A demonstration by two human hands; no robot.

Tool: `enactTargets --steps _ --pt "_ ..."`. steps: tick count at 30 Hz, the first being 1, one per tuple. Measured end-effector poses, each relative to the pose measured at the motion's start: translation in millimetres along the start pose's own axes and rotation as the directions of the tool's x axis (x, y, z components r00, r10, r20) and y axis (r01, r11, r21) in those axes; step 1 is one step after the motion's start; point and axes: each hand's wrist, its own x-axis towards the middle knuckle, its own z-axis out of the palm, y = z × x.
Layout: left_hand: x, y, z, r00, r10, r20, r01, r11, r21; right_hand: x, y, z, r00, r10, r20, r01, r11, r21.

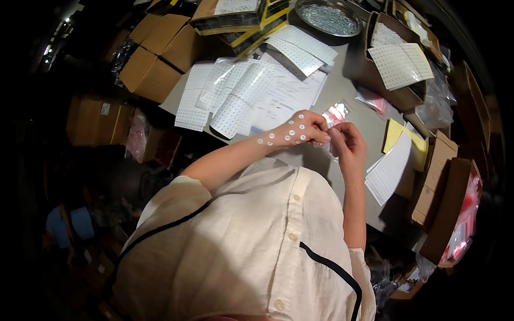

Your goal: The person peels small circular stickers from a perforated sheet and places them into small plastic bags. The person handles multiple sticker sheets and bags, organizing the peeled stickers into the packaging on a cluttered table.

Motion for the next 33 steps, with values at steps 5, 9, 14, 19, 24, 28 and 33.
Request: enactTargets --steps 5,9,14,19,24,28,33 --pt "-14 24 1 1.0 0.026 -0.007 -0.025 0.999 0.03 6 -4 -1 0.999 0.019 0.043 -0.022 0.998 0.06" --pt "-18 22 -4 0.999 -0.025 -0.042 0.026 0.999 0.034 4 -12 4 0.998 0.009 0.067 -0.019 0.989 0.148" --pt "-24 29 -2 0.999 -0.022 -0.034 0.023 1.0 0.019 1 -23 -3 0.995 0.059 0.079 -0.071 0.987 0.147" --pt "-25 32 2 1.0 0.026 0.003 -0.026 0.997 0.077 -4 -23 -10 0.982 0.106 0.154 -0.127 0.983 0.134" --pt "-27 41 7 0.992 0.107 -0.066 -0.096 0.983 0.154 -10 -27 -9 0.989 0.069 0.127 -0.099 0.962 0.255" --pt "-26 41 10 0.924 0.286 -0.255 -0.18 0.912 0.369 -11 -26 -8 0.999 0.052 0.015 -0.054 0.971 0.233" --pt "-42 64 33 0.842 0.53 -0.096 -0.262 0.56 0.786 -10 -20 -2 0.997 -0.043 -0.062 0.055 0.978 0.204"
